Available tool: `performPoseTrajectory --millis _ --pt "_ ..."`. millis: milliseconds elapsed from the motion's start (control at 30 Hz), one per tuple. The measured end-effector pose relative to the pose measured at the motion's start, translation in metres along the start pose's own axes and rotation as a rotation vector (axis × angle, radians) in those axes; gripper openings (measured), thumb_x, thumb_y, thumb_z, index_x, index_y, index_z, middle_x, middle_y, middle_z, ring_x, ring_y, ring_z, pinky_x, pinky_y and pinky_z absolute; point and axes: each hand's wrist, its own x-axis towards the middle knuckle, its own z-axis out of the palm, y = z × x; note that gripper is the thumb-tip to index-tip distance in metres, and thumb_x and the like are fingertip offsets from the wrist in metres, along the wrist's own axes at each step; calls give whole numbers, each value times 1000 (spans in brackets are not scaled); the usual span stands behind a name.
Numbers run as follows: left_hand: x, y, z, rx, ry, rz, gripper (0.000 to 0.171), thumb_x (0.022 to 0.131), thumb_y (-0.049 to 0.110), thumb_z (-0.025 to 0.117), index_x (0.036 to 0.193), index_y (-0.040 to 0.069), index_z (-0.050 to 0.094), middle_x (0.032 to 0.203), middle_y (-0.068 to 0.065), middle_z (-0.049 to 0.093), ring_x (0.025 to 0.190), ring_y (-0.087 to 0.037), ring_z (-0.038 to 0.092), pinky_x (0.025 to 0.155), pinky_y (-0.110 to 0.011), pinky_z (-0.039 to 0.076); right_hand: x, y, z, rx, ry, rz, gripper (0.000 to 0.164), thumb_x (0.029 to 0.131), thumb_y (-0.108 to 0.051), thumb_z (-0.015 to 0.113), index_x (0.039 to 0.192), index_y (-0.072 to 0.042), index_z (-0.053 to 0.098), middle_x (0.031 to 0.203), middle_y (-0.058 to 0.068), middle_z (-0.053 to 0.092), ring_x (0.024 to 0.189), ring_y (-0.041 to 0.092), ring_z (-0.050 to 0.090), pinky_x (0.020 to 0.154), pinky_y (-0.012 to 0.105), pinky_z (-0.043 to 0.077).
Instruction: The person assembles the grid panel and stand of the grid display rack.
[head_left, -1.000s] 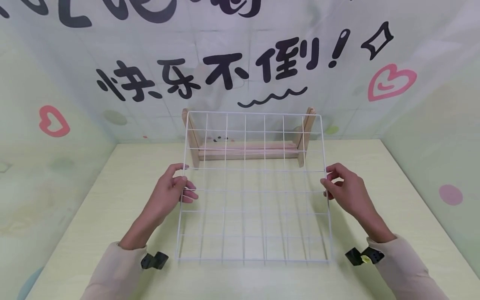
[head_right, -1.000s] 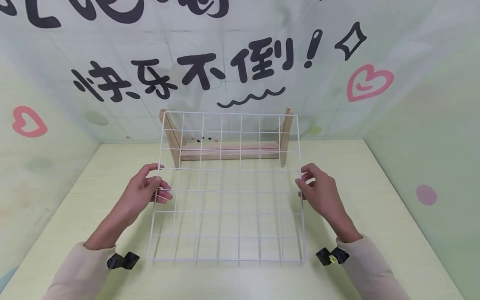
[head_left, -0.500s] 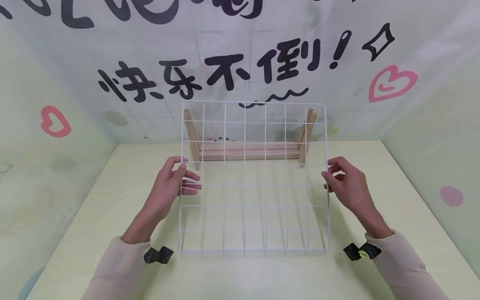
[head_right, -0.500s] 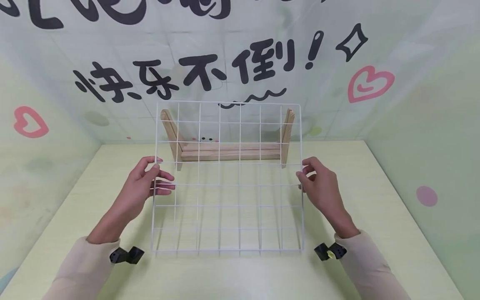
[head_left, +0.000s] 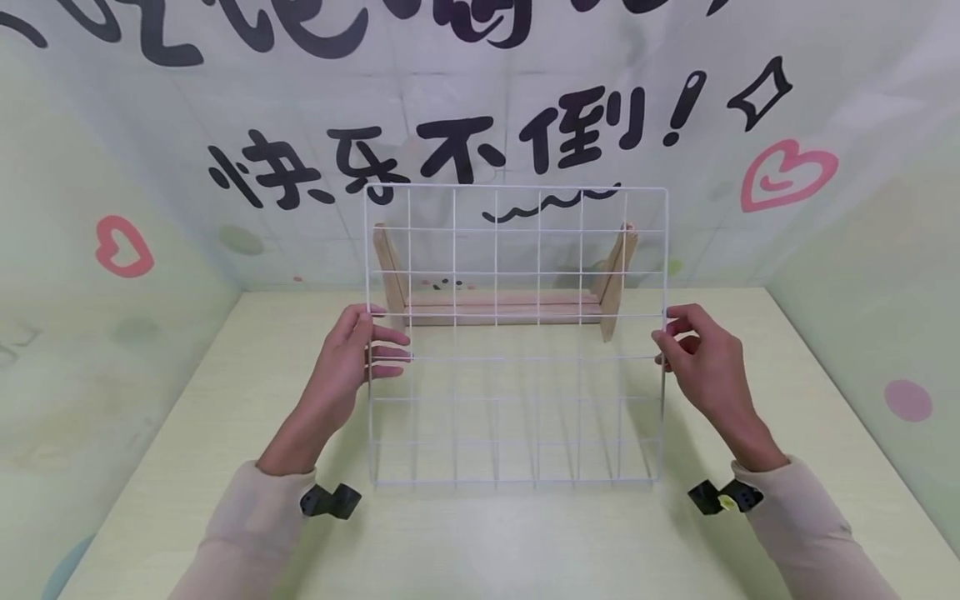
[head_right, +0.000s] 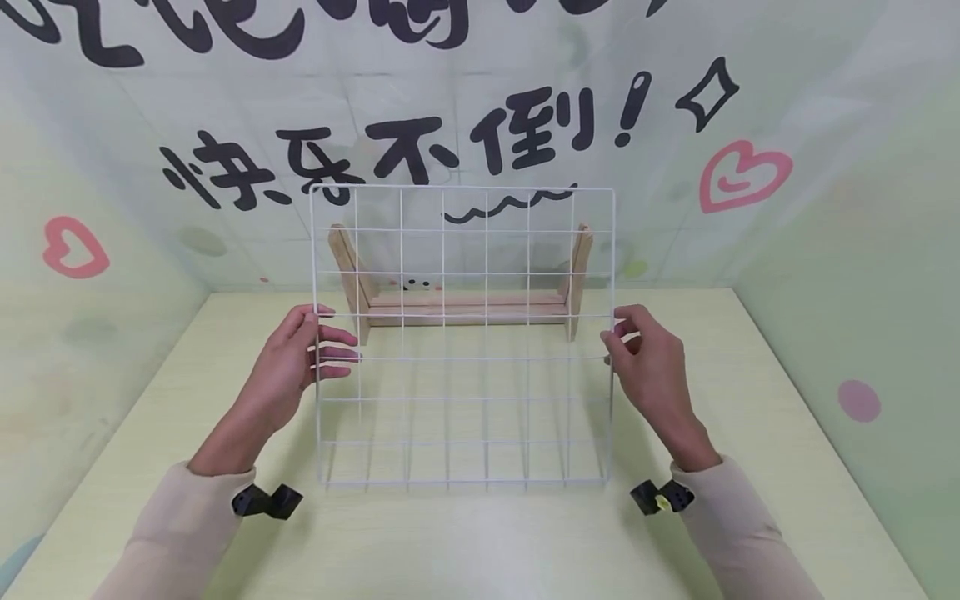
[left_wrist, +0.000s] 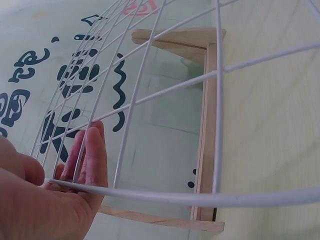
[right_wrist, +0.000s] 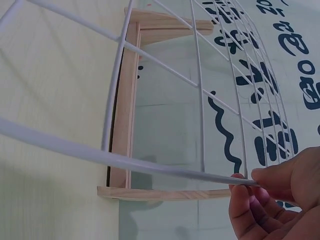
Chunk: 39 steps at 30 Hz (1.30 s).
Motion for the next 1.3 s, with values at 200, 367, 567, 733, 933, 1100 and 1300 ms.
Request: performPoseTrajectory --millis 200,367,567,733,933,1100,1300 --pt "2 5 0 -154 -21 37 41 109 39 27 139 12 38 112 -10 63 92 -14 73 81 -30 58 4 -3 -1 6 61 -25 29 93 -3 66 120 2 58 91 14 64 59 -10 57 50 13 45" --pt "5 7 0 -208 -81 76 46 109 37 26 141 7 40 111 -3 68 91 -16 74 76 -29 59 7 0 0 42 132 -59 26 92 0 66 116 4 59 89 14 63 59 -14 55 53 8 44" --pt "8 10 -2 -267 -145 93 49 107 47 33 132 8 47 110 2 74 90 -17 75 61 -24 56 9 0 3 76 183 -89 25 91 2 66 116 5 60 89 15 63 59 -13 55 57 5 44" --pt "12 11 -4 -297 -188 135 45 105 50 37 123 12 51 107 6 75 91 -14 74 58 -21 51 10 -2 3 109 226 -135 25 92 2 65 116 6 60 89 17 65 61 -14 55 59 4 45" --pt "16 9 -4 -365 -253 199 38 105 45 41 117 12 55 107 2 75 91 -15 74 53 -19 47 10 -3 3 142 281 -164 25 92 2 66 116 7 60 89 16 64 64 -14 57 61 3 45" --pt "16 8 -2 -385 -236 242 38 104 46 43 118 13 55 105 1 74 90 -15 74 50 -18 43 10 0 3 172 302 -176 26 90 7 66 115 8 59 88 1 60 64 -11 59 62 4 47" --pt "14 4 2 -444 -132 281 29 104 41 47 107 14 59 97 -1 76 83 -15 75 49 -17 41 12 1 5 217 316 -208 24 89 8 66 112 8 59 90 -6 60 66 -7 61 63 6 49"
